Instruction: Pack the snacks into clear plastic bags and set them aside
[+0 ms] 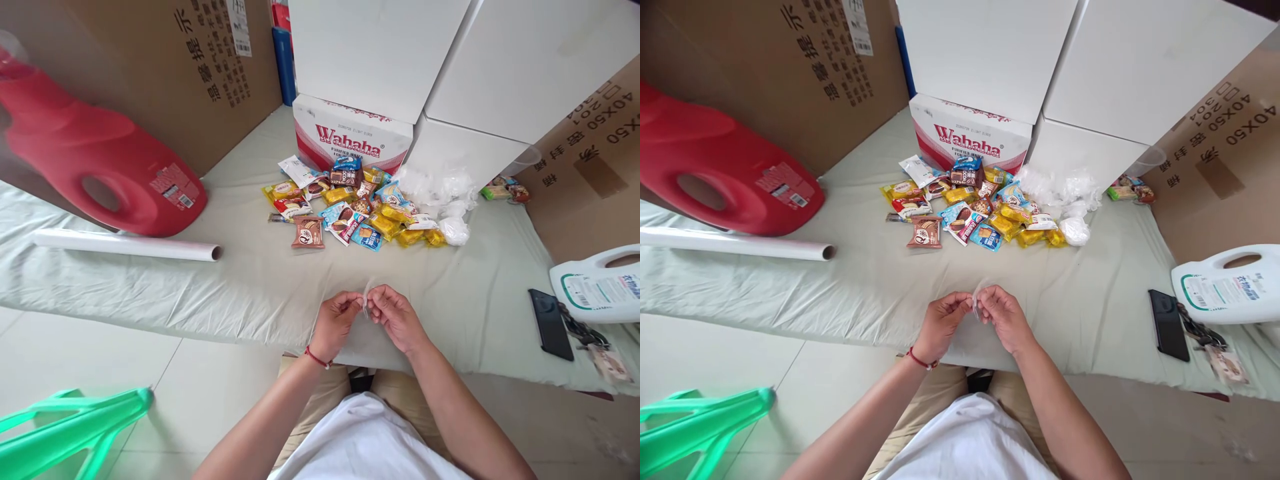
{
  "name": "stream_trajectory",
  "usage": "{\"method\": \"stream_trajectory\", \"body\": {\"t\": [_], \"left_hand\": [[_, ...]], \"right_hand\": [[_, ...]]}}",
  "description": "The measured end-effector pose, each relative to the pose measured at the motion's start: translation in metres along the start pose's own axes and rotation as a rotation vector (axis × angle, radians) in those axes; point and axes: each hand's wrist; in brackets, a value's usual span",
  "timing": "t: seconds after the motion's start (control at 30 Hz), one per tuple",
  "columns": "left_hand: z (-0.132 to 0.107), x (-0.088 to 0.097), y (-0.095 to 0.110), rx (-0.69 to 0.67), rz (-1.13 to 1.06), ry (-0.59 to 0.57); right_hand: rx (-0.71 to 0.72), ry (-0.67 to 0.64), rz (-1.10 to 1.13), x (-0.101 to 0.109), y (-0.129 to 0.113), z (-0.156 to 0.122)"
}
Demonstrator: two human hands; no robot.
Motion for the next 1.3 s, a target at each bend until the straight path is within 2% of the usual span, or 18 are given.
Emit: {"method": "stream_trajectory", "body": {"t": [0.1,0.2,0.33,0.43,0.53,0.6,0.7,0.77,0.83,0.9,1.03,1.17,1.23,1.3], "left_hand": [[0.000,-0.001,0.000,0.014,-0.010,0.035],[-0.001,-0.002,0.003,0.015,-0.006,0.040],[-0.001,-0.003,0.003,0.017,-0.034,0.065],[0.000,-0.001,0.005,0.042,-0.111,0.131],[0.001,0.001,0.012,0.117,-0.213,0.164],[0.000,0.002,0.019,0.170,-0.254,0.135],[0.001,0.001,0.030,0.271,-0.276,0.076],[0.002,0.000,0.032,0.335,-0.243,0.079],[0.004,-0.001,0.031,0.345,-0.178,0.108],[0.007,-0.001,0.028,0.311,-0.145,0.135],[0.010,0.002,0.027,0.234,-0.197,0.201],[0.009,0.002,0.029,0.252,-0.208,0.180],[0.008,0.000,0.026,0.258,-0.179,0.212],[0.008,-0.002,0.021,0.247,-0.133,0.254]], "right_hand": [[0.104,0.041,-0.165,0.001,0.006,-0.002],[0.134,0.082,-0.254,0.002,0.009,-0.003],[0.104,0.076,-0.249,0.004,0.008,-0.002],[0.092,0.124,-0.215,0.008,0.007,-0.002],[0.149,0.187,-0.202,0.013,0.007,-0.003],[0.212,0.206,-0.223,0.016,0.008,-0.005],[0.287,0.178,-0.281,0.017,0.007,-0.010],[0.307,0.131,-0.309,0.015,0.007,-0.015],[0.312,0.092,-0.312,0.014,0.007,-0.018],[0.310,0.107,-0.292,0.015,0.008,-0.021],[0.249,0.286,-0.223,0.027,0.012,-0.019],[0.147,0.396,-0.173,0.042,0.015,-0.019],[0.217,0.539,-0.254,0.042,0.012,-0.023],[0.363,0.661,-0.413,0.036,0.008,-0.030]]}}
Point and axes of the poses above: each hand's wrist, its own z-axis towards the middle knuckle, its own x-axis out of the back of the hand, y = z × x, and after that the axes turned 9 degrees about -x, right-handed
